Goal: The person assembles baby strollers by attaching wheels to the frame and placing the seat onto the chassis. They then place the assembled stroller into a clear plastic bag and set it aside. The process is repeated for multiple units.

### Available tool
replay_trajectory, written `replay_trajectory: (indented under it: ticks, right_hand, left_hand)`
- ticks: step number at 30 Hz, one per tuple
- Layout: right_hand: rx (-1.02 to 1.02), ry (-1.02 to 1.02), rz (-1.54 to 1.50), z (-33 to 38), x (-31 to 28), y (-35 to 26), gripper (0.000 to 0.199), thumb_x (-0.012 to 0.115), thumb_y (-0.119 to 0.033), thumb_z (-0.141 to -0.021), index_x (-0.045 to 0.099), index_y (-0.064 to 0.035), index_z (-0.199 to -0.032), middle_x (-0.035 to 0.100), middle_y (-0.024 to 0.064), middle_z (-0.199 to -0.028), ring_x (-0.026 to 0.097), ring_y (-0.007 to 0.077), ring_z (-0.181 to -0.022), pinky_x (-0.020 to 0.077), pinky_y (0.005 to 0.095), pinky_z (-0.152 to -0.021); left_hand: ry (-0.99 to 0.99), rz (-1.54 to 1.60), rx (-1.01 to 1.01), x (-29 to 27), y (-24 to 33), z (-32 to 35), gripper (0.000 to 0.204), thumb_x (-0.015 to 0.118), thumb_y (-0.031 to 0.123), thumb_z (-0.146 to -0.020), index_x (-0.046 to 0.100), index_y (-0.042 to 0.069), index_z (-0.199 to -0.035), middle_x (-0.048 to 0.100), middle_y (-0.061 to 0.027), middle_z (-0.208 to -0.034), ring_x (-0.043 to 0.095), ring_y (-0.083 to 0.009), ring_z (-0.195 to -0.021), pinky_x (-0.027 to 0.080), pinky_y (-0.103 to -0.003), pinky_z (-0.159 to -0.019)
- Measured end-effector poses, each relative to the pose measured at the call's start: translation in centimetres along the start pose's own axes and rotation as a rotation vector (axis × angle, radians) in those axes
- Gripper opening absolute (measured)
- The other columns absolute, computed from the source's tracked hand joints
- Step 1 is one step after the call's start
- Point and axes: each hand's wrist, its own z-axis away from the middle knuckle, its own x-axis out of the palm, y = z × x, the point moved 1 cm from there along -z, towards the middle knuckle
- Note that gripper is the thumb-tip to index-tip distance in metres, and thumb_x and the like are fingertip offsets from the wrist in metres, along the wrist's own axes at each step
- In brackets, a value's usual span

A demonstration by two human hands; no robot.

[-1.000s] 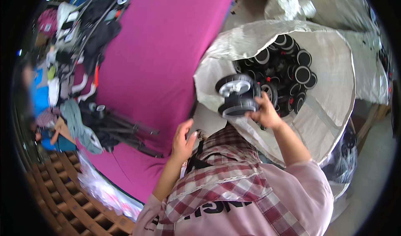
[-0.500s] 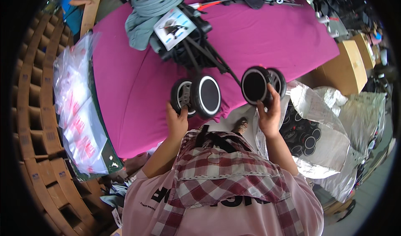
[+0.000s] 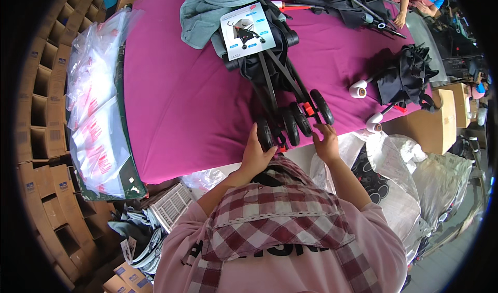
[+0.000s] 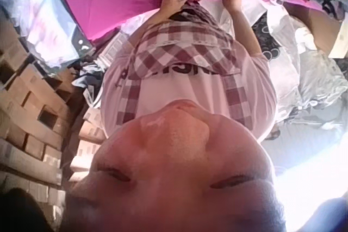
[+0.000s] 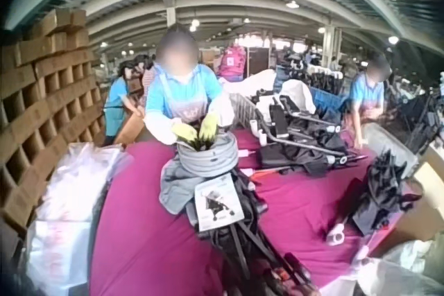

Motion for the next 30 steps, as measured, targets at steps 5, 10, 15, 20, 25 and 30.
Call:
replay_trajectory:
  ticks: [5, 10, 15, 20, 25, 30]
  right_hand:
    - [0.177, 0.243, 0.043, -1.3, -0.8, 5.3, 0.032, 0.081, -0.021, -0.078, 0.063, -0.0012, -0.096, 0.067, 0.0164, -0.093, 0.064, 0.0341, -0.089, 0.05, 0.0421, -0.08]
    - [0.693, -0.24, -0.61, -4.3, 0.5, 6.7, 0.035, 0.063, -0.028, -0.095, 0.059, 0.004, -0.109, 0.071, 0.0171, -0.092, 0.071, 0.0266, -0.078, 0.0573, 0.0339, -0.064]
    - [0.617, -0.722, -0.667, -0.6, 4.8, 2.3, 0.047, 0.051, -0.036, -0.102, 0.048, -0.002, -0.134, 0.065, 0.0184, -0.108, 0.066, 0.031, -0.093, 0.0544, 0.0403, -0.08]
    - [0.183, -1.077, -0.824, -0.2, 12.9, -5.3, 0.045, 0.051, -0.027, -0.104, 0.046, -0.0057, -0.143, 0.053, 0.0159, -0.136, 0.048, 0.0269, -0.127, 0.0384, 0.037, -0.109]
    - [0.332, -1.323, -0.957, -1.0, 16.2, -14.8, 0.041, 0.056, -0.037, -0.102, 0.059, -0.0025, -0.123, 0.066, 0.0108, -0.113, 0.061, 0.02, -0.103, 0.0493, 0.035, -0.087]
    - [0.223, -1.332, -0.64, -2.3, 19.8, -22.0, 0.046, 0.067, -0.04, -0.093, 0.063, 0.002, -0.109, 0.071, 0.0131, -0.093, 0.068, 0.0193, -0.086, 0.0527, 0.0346, -0.076]
  left_hand:
    - [-0.077, 0.048, -0.42, 0.2, 0.7, -3.1, 0.084, 0.071, 0.022, -0.085, 0.022, -0.003, -0.148, 0.057, -0.0337, -0.125, 0.061, -0.0481, -0.112, 0.049, -0.05, -0.093]
    - [0.042, -0.199, -0.44, -3.4, 0.0, -4.1, 0.055, 0.062, 0.025, -0.087, 0.045, 0.0, -0.133, 0.066, -0.0323, -0.098, 0.064, -0.0524, -0.092, 0.05, -0.055, -0.08]
    - [0.192, -0.305, -0.359, -11.2, 4.1, -3.5, 0.056, 0.063, 0.019, -0.086, 0.045, -0.001, -0.135, 0.067, -0.0307, -0.093, 0.065, -0.0518, -0.087, 0.051, -0.054, -0.078]
    - [0.214, -0.407, -0.538, -17.9, 4.5, -1.4, 0.053, 0.063, 0.014, -0.086, 0.046, -0.001, -0.134, 0.068, -0.0275, -0.09, 0.068, -0.046, -0.081, 0.053, -0.051, -0.074]
    - [0.318, -0.385, -0.433, -25.1, -0.1, 1.1, 0.049, 0.063, 0.013, -0.087, 0.048, -0.001, -0.131, 0.068, -0.0253, -0.083, 0.07, -0.0417, -0.078, 0.054, -0.048, -0.068]
    - [0.261, -0.492, -0.501, -29.4, -3.5, 1.9, 0.055, 0.062, 0.015, -0.087, 0.043, -0.001, -0.137, 0.069, -0.0256, -0.089, 0.067, -0.0456, -0.076, 0.053, -0.053, -0.069]
